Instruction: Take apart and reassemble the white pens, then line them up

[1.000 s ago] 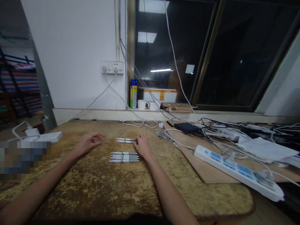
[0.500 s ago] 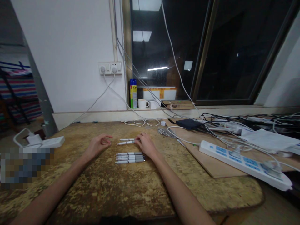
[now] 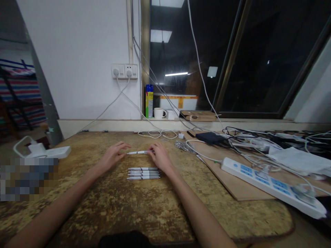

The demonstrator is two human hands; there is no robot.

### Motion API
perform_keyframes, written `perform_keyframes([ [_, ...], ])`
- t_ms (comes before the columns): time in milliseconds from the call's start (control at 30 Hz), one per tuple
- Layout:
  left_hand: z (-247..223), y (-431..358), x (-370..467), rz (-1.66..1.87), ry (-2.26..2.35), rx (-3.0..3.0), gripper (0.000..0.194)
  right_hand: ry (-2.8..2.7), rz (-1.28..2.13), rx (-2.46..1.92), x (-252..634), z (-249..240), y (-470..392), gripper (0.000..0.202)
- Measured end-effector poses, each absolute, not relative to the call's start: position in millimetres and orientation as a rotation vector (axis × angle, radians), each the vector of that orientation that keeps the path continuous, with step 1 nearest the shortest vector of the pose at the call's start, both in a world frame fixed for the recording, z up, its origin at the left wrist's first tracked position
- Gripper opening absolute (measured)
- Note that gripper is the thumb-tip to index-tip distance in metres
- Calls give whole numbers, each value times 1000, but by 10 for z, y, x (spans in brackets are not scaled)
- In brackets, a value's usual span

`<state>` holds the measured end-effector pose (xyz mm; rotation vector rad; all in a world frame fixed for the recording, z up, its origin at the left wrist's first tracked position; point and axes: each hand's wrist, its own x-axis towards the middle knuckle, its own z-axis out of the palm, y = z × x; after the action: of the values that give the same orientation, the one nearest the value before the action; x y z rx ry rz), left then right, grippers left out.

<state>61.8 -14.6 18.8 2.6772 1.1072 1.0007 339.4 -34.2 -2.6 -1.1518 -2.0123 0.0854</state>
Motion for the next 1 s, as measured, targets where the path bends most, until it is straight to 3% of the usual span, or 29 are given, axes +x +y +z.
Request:
perform_keyframes([
  [200, 269, -41, 690, 1014, 1088, 2790, 59, -2061, 80, -1146, 3384, 131, -302, 9],
  [400, 219, -213, 644, 907, 1402, 2845, 38, -1994, 138, -1104, 3386, 77, -360, 10],
  [533, 188, -346, 731, 724, 1205, 2987, 47, -1971, 197, -1087, 3342, 10, -441, 10],
  [733, 172, -480, 927, 758, 1139, 2884, 32, -1978, 307, -1054, 3210, 25, -559, 11],
  [1000, 222, -597, 1020, 692, 1281, 3043, 37, -2230, 178, -1150, 3145, -9, -645, 30],
])
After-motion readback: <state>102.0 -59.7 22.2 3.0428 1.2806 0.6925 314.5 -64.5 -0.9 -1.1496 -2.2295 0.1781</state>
